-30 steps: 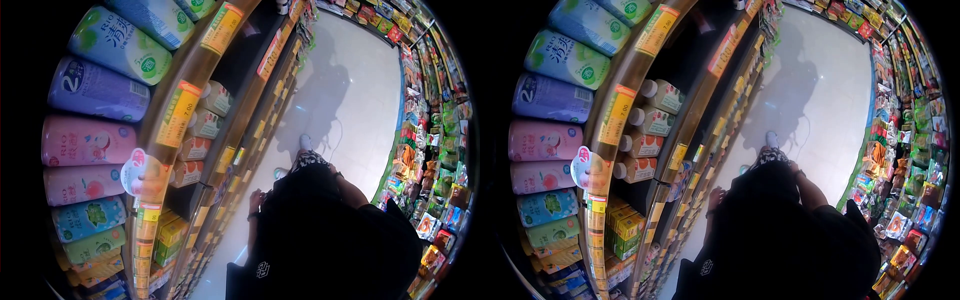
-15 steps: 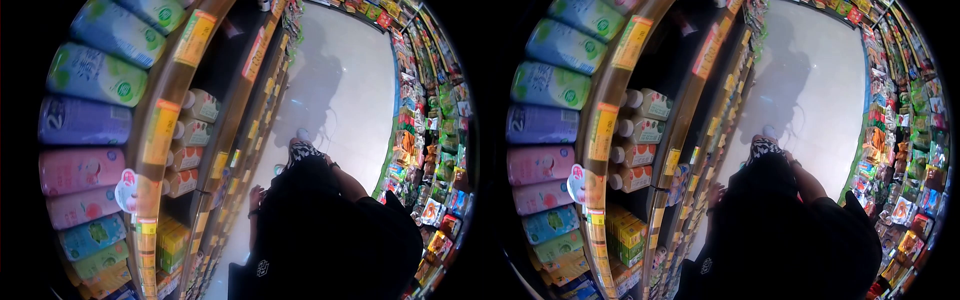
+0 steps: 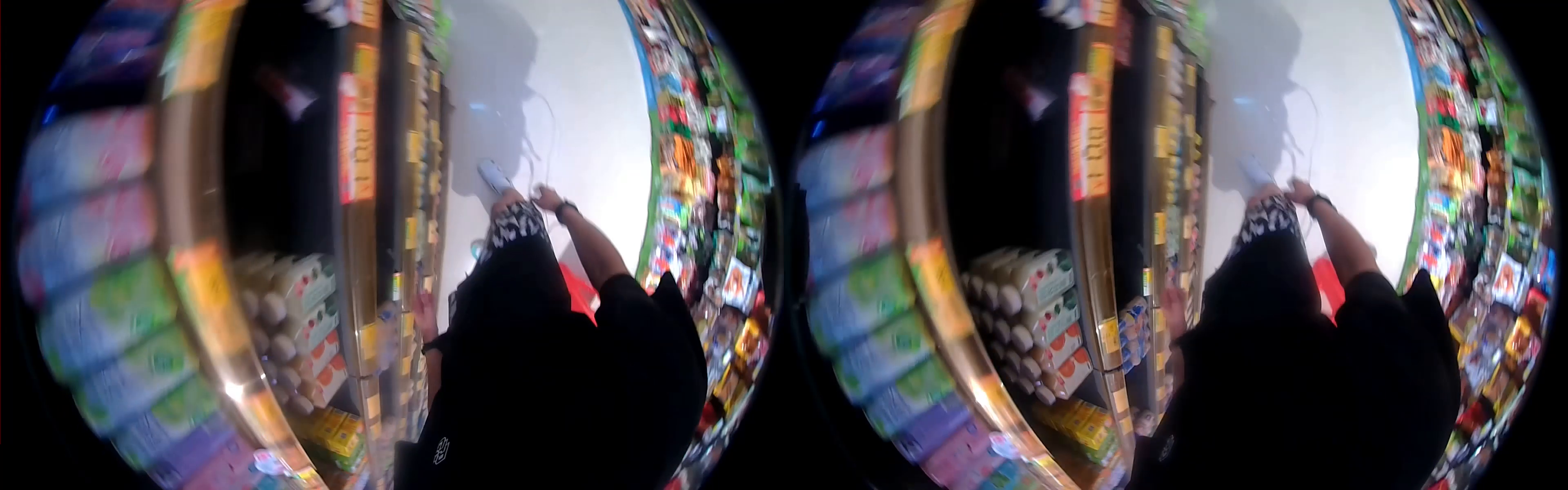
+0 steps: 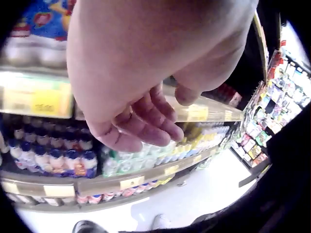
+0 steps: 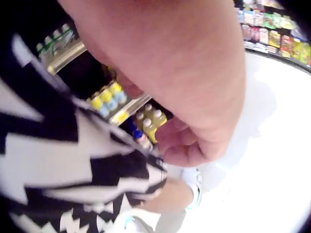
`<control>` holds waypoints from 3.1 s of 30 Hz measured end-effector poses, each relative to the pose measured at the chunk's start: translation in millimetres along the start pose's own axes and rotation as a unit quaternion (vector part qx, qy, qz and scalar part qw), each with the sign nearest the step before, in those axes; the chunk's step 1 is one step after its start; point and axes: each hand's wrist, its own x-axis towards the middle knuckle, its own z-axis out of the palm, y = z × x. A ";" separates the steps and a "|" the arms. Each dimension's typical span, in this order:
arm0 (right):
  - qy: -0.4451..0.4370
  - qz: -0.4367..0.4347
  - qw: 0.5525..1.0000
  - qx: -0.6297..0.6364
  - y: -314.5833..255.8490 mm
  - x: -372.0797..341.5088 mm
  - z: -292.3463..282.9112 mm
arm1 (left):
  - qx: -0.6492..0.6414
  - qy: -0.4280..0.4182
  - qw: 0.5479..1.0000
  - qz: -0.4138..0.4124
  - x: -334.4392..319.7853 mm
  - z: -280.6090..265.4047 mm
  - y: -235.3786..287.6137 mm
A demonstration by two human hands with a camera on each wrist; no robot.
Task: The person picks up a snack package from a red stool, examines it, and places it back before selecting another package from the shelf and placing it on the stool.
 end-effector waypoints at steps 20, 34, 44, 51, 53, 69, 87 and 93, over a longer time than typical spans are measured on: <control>0.125 -0.434 0.882 0.137 -331.1 204.8 -253.0 | -0.153 -0.032 0.985 -0.070 271.5 154.0 224.7; 0.231 -0.442 0.849 -0.175 -427.9 282.8 -275.2 | -0.132 -0.029 0.990 -0.034 253.3 168.8 209.7; 0.221 -0.430 0.850 -0.210 -415.5 279.2 -270.9 | -0.138 -0.072 0.988 0.005 248.8 193.6 187.9; 0.200 -0.423 0.856 -0.220 -400.6 272.8 -269.2 | -0.105 0.028 0.994 -0.032 248.7 183.4 186.6; 0.173 -0.429 0.858 -0.223 -401.4 261.5 -257.3 | -0.120 0.077 0.989 0.026 257.8 186.2 177.0; -0.023 -0.669 0.731 -0.134 -394.6 80.1 -165.4 | 0.010 0.232 0.973 0.005 220.0 131.1 157.5; 0.008 -0.571 0.724 -0.386 -402.9 140.1 -159.5 | -0.028 0.317 0.947 -0.053 191.5 98.2 136.4; -0.150 -0.705 0.672 -0.170 -412.9 43.2 -145.1 | -0.109 0.339 0.934 0.034 111.3 92.3 97.2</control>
